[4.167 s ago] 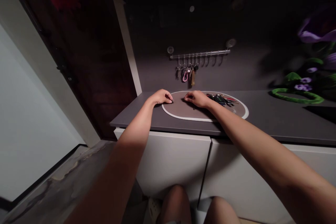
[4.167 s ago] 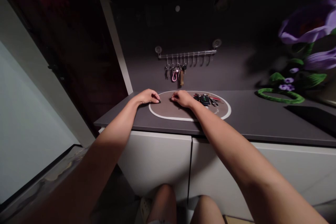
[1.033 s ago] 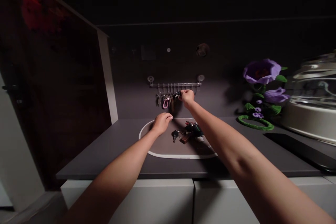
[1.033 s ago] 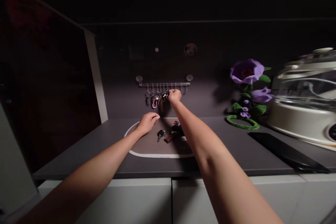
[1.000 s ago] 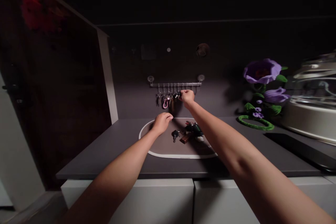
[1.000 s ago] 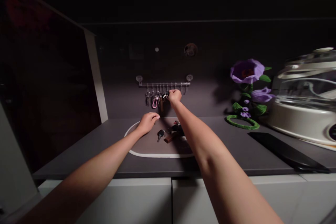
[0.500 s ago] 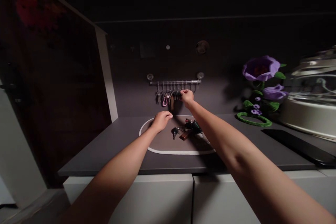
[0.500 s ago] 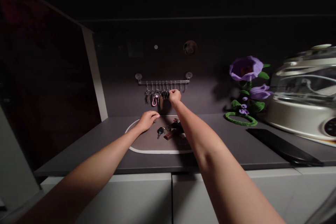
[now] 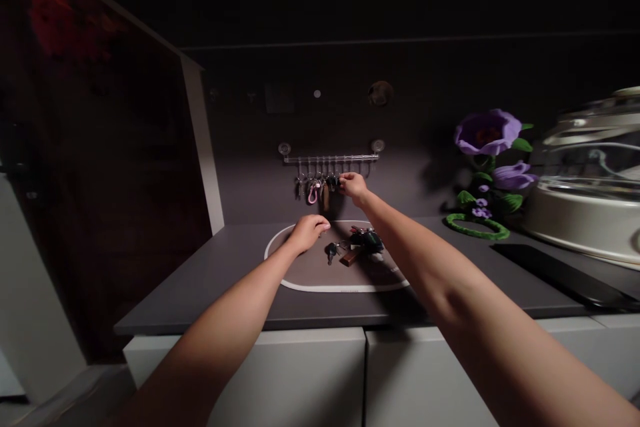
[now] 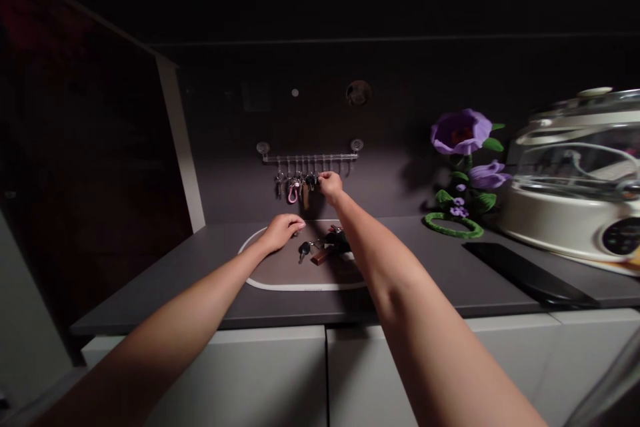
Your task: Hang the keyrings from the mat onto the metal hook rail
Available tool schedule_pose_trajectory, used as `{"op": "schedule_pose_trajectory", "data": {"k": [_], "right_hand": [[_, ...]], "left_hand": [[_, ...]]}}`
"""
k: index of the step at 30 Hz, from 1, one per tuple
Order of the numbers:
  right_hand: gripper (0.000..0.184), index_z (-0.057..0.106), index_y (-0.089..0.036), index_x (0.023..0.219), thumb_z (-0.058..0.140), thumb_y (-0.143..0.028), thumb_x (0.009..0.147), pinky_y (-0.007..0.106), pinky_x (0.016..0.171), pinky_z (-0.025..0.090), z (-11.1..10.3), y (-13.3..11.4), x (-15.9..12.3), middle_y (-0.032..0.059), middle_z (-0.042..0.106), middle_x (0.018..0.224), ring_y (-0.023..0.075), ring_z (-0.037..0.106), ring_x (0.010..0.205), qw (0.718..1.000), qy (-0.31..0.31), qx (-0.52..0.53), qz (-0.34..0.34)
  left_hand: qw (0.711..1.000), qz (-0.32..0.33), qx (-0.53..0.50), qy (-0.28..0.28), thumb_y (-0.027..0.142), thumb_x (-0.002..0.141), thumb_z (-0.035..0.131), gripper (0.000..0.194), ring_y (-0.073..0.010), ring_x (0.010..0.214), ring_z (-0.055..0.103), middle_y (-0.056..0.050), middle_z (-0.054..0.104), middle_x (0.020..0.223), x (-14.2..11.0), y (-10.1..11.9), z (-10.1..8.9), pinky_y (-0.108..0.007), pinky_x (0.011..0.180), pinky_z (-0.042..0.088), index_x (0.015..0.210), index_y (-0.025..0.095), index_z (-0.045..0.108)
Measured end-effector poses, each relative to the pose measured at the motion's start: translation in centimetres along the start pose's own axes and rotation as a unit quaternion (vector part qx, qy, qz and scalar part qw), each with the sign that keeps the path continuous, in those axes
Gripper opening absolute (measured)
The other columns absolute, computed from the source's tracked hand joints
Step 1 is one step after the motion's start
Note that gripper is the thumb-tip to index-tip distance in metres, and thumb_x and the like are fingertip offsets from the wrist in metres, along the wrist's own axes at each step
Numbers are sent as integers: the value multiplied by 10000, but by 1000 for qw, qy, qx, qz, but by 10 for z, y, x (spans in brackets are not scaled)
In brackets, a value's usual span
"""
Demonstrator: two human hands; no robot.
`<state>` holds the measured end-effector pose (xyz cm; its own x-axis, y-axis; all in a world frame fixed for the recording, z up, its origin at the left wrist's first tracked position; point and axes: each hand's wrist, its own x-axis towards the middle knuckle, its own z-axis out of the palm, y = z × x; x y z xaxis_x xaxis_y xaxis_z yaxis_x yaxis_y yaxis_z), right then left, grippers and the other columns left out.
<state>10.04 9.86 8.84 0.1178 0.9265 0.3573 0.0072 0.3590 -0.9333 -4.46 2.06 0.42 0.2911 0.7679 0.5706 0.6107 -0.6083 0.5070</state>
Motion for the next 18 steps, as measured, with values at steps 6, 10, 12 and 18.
{"op": "schedule_pose_trajectory", "data": {"k": [6,10,12,18], "right_hand": [[116,527,-134,795,469,-44,751,168,539,406,-5,0,-2,-27,490,584,40,446,496,999,-39,2,7],[177,535,-126,891,489,-40,743,166,539,398,-9,2,-2,-14,527,620,41,455,507,999,-52,-5,11],[212,536,-124,923,495,-33,736,168,551,402,-11,2,-3,-2,550,663,41,464,524,998,-54,-9,12],[260,548,-116,981,502,-48,735,208,622,436,-18,-1,-9,65,599,889,49,492,603,998,-41,-43,7]], "left_hand": [[1000,12,3,-14,247,769,486,205,-123,623,553,-21,643,687,-1,4,-1,-228,633,413,766,137,659],[1000,18,0,-24,250,768,487,211,-127,640,564,-28,656,726,-1,4,-1,-232,653,419,789,137,664],[999,23,1,-31,245,767,488,208,-129,648,566,-27,659,730,-2,5,-1,-234,661,421,793,139,665],[998,32,11,-46,232,767,500,204,-140,719,581,-36,675,794,-4,10,-3,-235,698,429,829,142,671]]}}
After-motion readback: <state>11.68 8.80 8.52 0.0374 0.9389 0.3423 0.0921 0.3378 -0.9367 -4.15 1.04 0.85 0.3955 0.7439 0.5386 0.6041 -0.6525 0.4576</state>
